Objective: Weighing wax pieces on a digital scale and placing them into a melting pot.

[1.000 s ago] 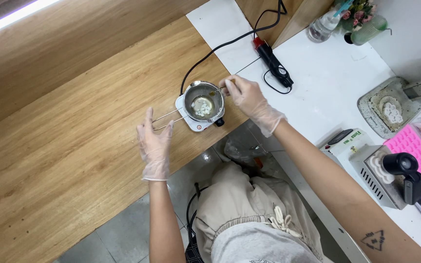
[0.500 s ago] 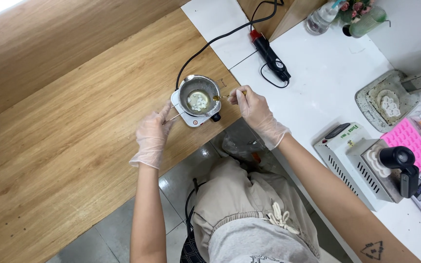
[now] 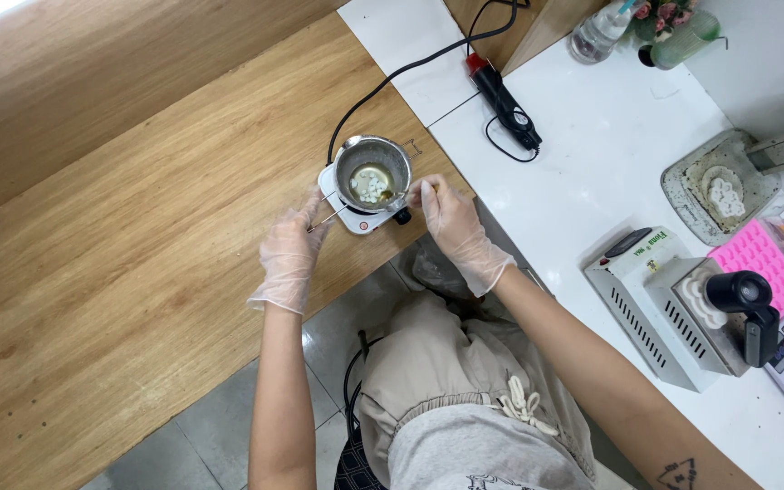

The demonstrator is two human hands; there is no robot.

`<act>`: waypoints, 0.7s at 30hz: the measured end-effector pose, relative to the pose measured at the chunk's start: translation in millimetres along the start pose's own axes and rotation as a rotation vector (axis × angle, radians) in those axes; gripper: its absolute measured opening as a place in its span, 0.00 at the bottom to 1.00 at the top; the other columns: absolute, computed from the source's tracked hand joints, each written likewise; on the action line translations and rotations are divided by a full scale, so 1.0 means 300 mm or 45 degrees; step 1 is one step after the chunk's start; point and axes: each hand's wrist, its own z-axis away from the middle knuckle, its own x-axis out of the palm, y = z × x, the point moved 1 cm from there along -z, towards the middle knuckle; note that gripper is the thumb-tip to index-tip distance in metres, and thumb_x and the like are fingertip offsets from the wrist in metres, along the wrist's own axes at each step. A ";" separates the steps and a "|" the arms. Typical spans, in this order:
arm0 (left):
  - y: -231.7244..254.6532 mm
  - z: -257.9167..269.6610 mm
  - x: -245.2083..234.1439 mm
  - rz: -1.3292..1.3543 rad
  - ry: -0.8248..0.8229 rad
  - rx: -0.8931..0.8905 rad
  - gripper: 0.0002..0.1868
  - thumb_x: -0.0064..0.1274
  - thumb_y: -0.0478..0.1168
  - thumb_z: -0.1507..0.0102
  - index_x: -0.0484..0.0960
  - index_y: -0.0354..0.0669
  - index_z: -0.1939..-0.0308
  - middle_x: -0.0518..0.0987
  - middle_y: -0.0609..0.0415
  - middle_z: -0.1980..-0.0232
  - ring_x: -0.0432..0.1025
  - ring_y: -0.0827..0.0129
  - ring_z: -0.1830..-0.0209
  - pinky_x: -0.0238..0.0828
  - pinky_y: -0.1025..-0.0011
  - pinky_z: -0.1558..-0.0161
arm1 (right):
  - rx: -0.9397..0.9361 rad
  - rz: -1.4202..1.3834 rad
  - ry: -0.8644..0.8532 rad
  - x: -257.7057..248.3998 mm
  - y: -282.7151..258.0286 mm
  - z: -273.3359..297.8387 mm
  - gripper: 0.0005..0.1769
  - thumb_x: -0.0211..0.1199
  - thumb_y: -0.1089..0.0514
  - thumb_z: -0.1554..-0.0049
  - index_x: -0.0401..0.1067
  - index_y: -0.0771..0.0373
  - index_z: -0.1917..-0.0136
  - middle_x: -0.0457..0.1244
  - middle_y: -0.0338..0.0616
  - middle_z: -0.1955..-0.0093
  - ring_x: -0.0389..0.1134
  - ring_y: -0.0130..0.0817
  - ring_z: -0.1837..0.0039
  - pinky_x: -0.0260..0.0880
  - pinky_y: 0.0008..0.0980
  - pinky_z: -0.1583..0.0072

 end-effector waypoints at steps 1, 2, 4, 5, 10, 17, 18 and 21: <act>0.000 -0.002 0.001 0.000 -0.001 -0.002 0.32 0.59 0.56 0.38 0.69 0.84 0.30 0.82 0.51 0.56 0.78 0.55 0.51 0.78 0.56 0.51 | 0.000 -0.001 -0.002 -0.005 0.007 -0.013 0.12 0.47 0.57 0.30 0.70 0.53 0.53 0.71 0.38 0.61 0.75 0.37 0.52 0.75 0.36 0.48; 0.000 -0.003 0.001 0.012 -0.007 0.001 0.32 0.59 0.56 0.38 0.69 0.83 0.30 0.82 0.50 0.56 0.78 0.54 0.51 0.78 0.55 0.51 | 0.006 -0.032 0.028 -0.010 0.014 -0.027 0.12 0.46 0.56 0.30 0.70 0.53 0.53 0.71 0.39 0.60 0.75 0.37 0.52 0.75 0.36 0.48; -0.009 -0.001 0.008 0.025 -0.012 -0.004 0.32 0.60 0.56 0.38 0.69 0.83 0.31 0.82 0.49 0.56 0.78 0.53 0.51 0.78 0.54 0.51 | 0.009 -0.067 0.049 -0.025 0.020 -0.042 0.13 0.45 0.56 0.30 0.70 0.53 0.52 0.71 0.39 0.59 0.74 0.36 0.52 0.75 0.36 0.47; -0.010 -0.004 0.015 0.022 -0.009 -0.008 0.32 0.59 0.57 0.39 0.69 0.84 0.31 0.82 0.50 0.55 0.78 0.54 0.50 0.78 0.54 0.50 | -0.003 -0.045 0.050 -0.041 0.021 -0.045 0.12 0.46 0.56 0.30 0.69 0.53 0.52 0.71 0.39 0.59 0.74 0.35 0.53 0.75 0.35 0.47; -0.009 -0.017 0.036 0.046 -0.028 -0.021 0.31 0.58 0.58 0.38 0.68 0.85 0.31 0.82 0.48 0.51 0.77 0.52 0.47 0.78 0.53 0.49 | 0.028 -0.013 -0.004 -0.049 0.020 0.000 0.12 0.46 0.57 0.30 0.69 0.54 0.53 0.71 0.40 0.59 0.75 0.37 0.53 0.75 0.37 0.48; 0.009 -0.004 0.021 0.015 -0.085 -0.100 0.32 0.57 0.58 0.38 0.65 0.90 0.30 0.82 0.50 0.50 0.79 0.51 0.51 0.78 0.51 0.49 | 0.029 -0.129 0.094 -0.030 -0.046 0.048 0.14 0.44 0.58 0.30 0.69 0.55 0.53 0.72 0.40 0.58 0.75 0.35 0.53 0.76 0.34 0.48; 0.018 0.004 0.017 0.026 -0.092 -0.109 0.32 0.57 0.57 0.37 0.66 0.88 0.30 0.82 0.50 0.50 0.79 0.50 0.51 0.78 0.51 0.49 | -0.018 -0.088 0.144 -0.044 -0.055 0.052 0.13 0.44 0.59 0.30 0.69 0.56 0.52 0.72 0.41 0.57 0.75 0.36 0.52 0.76 0.34 0.48; 0.058 0.031 -0.015 -0.005 -0.080 -0.122 0.30 0.56 0.58 0.37 0.68 0.86 0.31 0.83 0.49 0.51 0.79 0.50 0.52 0.79 0.52 0.50 | -0.115 0.046 0.172 -0.059 -0.038 0.074 0.11 0.47 0.62 0.30 0.69 0.57 0.51 0.72 0.42 0.56 0.75 0.39 0.51 0.75 0.34 0.48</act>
